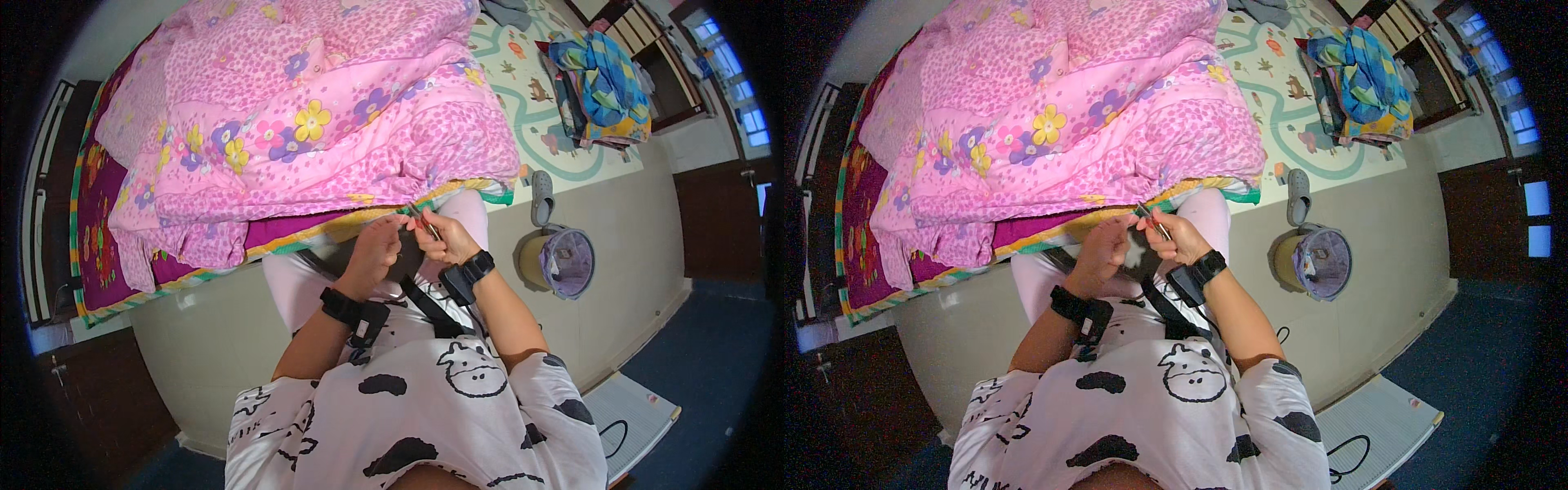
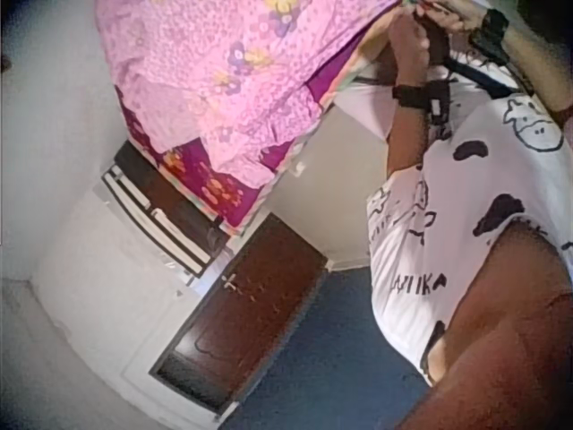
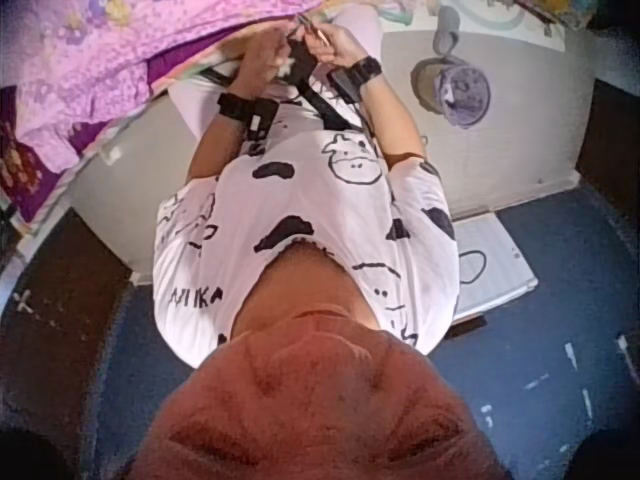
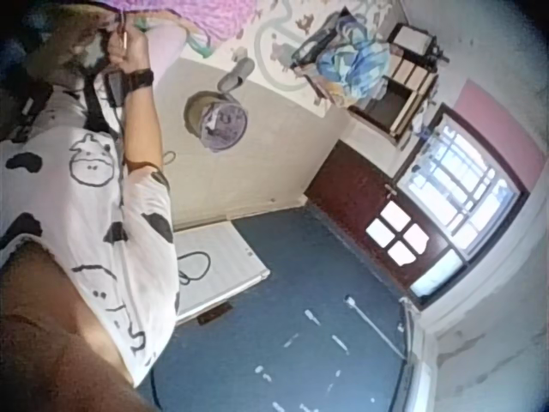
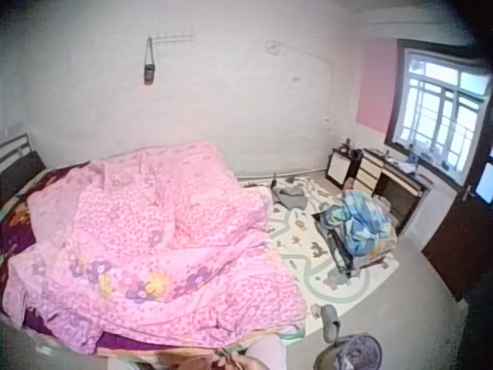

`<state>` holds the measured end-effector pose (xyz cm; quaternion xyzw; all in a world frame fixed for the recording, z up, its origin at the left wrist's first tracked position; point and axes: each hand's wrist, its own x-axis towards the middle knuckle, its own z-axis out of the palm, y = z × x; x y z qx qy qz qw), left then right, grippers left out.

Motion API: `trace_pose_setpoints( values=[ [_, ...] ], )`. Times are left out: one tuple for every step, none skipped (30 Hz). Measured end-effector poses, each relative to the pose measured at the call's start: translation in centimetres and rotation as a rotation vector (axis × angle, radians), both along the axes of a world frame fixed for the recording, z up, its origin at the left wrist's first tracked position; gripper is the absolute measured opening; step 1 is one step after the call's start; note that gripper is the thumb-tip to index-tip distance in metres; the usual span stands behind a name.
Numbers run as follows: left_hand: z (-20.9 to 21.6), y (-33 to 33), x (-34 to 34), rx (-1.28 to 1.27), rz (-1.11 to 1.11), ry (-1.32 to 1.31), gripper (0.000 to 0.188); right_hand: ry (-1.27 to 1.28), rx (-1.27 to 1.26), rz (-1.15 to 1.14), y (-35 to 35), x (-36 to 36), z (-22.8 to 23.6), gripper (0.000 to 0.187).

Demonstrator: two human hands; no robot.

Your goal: Repairing a pink floral blanket using adhesive tape and a cutting tool.

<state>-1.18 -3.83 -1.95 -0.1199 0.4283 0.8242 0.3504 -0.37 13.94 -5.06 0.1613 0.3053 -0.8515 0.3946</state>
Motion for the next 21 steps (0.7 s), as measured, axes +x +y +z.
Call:
trace_pose_setpoints(
  values=[
    [0.3,-0.1,0.0,0.0,0.0,0.0,0.014,0.004,-0.025,-0.01,0.0,-0.2,-0.2,0.04],
    [0.6,-0.2,0.1,-0.037,-0.05,0.053,0.018,0.009,-0.05,-0.021,0.0,-0.3,-0.5,0.04],
    [0.8,-0.3,0.1,-0.074,-0.1,0.107,0.023,0.009,-0.05,-0.021,0.1,-0.4,-0.7,0.04],
    [0.7,-0.4,0.1,-0.074,-0.098,0.107,0.023,0.008,-0.086,-0.02,0.1,-0.6,-0.8,0.039],
    [0.6,-0.4,0.1,-0.084,-0.105,0.135,0.023,0.007,-0.123,-0.018,0.1,-0.6,-0.9,0.037],
    [0.5,-0.5,0.1,-0.094,-0.113,0.162,0.024,0.007,-0.123,-0.017,0.0,-0.7,-1.0,0.037],
    [0.5,-0.4,0.1,-0.094,-0.112,0.162,0.024,-0.005,-0.12,-0.024,0.0,-0.7,-1.1,0.037],
    [0.5,-0.4,0.2,-0.061,-0.082,0.112,0.023,-0.018,-0.116,-0.03,-0.1,-0.8,-1.2,0.036],
    [0.6,-0.3,0.2,-0.029,-0.053,0.062,0.022,-0.018,-0.116,-0.031,-0.1,-0.8,-1.3,0.036],
    [0.1,-0.3,0.3,-0.028,-0.052,0.061,0.022,-0.027,-0.122,-0.038,-0.2,-0.8,-1.3,0.036],
    [-0.6,-0.4,0.4,-0.103,-0.053,0.19,0.02,-0.036,-0.128,-0.045,-0.3,-0.8,-1.3,0.035],
    [-1.0,-0.4,0.4,-0.139,-0.055,0.254,0.019,-0.037,-0.127,-0.045,-0.4,-0.8,-1.3,0.035],
    [-1.0,-0.3,0.4,-0.176,-0.058,0.318,0.018,-0.033,-0.132,-0.056,-0.5,-0.8,-1.3,0.035],
    [-0.9,-0.3,0.3,-0.101,0.004,0.145,0.015,-0.03,-0.137,-0.067,-0.5,-0.8,-1.3,0.035],
    [-0.7,-0.2,0.3,-0.026,0.065,-0.028,0.015,-0.03,-0.136,-0.07,-0.5,-0.8,-1.1,0.035],
    [-0.5,-0.2,0.3,-0.027,0.064,-0.029,0.015,-0.008,-0.07,-0.087,-0.7,-0.6,-0.3,0.036],
    [-0.4,-0.2,0.4,-0.007,0.073,-0.046,0.015,0.015,-0.005,-0.104,-0.8,-0.4,0.3,0.037],
    [-0.4,-0.3,0.4,0.013,0.083,-0.062,0.015,0.014,-0.005,-0.106,-0.9,-0.1,0.7,0.037],
    [-0.4,-0.3,0.5,0.013,0.079,-0.062,0.015,0.072,-0.011,-0.151,-0.9,0.4,1.0,0.032],
    [-0.5,-0.3,0.5,0.002,0.057,-0.052,0.014,0.129,-0.016,-0.195,-0.9,0.6,1.4,0.029],
    [-0.6,-0.3,0.5,-0.008,0.035,-0.043,0.013,0.13,-0.016,-0.199,-0.9,0.7,2.0,0.029]
  ],
)
